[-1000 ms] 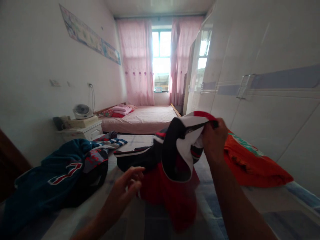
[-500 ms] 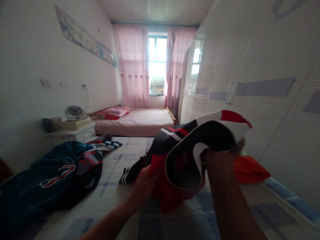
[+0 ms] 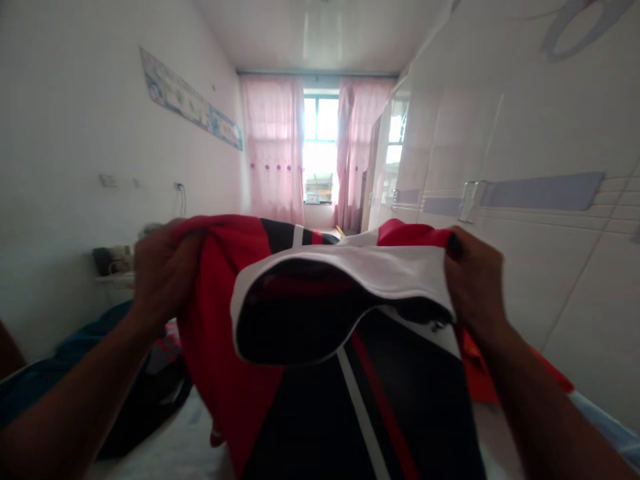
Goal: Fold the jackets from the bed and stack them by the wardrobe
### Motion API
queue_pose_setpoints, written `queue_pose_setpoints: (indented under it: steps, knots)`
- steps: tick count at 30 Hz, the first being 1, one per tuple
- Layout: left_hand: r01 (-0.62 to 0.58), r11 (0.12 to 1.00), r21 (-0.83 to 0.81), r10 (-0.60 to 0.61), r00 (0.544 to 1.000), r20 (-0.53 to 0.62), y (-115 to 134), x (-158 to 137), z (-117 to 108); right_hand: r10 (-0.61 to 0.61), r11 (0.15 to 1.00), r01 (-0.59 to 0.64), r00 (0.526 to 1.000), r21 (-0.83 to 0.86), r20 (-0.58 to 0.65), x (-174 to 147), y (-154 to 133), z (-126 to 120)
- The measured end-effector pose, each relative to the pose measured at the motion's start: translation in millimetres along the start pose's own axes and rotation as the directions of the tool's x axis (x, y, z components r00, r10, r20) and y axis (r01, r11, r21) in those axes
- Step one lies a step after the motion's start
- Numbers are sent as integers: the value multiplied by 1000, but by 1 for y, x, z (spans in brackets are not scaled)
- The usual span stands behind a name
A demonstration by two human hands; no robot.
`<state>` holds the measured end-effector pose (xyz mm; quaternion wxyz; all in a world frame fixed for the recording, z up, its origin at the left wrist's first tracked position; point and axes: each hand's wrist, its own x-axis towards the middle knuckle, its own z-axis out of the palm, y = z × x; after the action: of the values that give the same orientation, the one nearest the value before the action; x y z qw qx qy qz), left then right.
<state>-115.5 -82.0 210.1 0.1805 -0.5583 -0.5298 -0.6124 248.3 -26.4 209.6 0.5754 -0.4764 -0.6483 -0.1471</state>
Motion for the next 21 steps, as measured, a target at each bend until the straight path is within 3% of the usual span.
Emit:
queue_pose_setpoints:
  steps: [2,5,7,9,13,14,16,17,21]
  knots:
    - [-25,970,242,0,994,106,-22,16,33,59,994,-54,997,-93,46,20,8,41]
    - [2,874,485,-160,946,284,-56,23,82,169,977,-136,963,-164,209,27,33,115]
    - [-10,860,510,-217,897,385,-77,4,102,215,971,-166,917,-169,336,8,55,153]
    - [-44,879,475,-233,829,509,-92,-35,107,260,962,-193,859,-190,442,-29,79,173]
    - [-89,941,326,-204,617,760,-98,-133,90,327,945,-241,724,-221,607,-113,122,164]
    - [-53,961,270,-207,504,839,-95,-153,84,336,942,-254,688,-221,643,-128,130,158]
    - [7,971,241,-226,374,900,-88,-179,78,338,939,-273,631,-208,698,-150,139,148]
    - [22,972,234,-227,351,909,-84,-186,78,337,935,-302,595,-185,729,-156,140,145]
    - [-57,989,137,-105,389,915,-71,-185,93,325,865,-495,431,-80,842,-163,125,147]
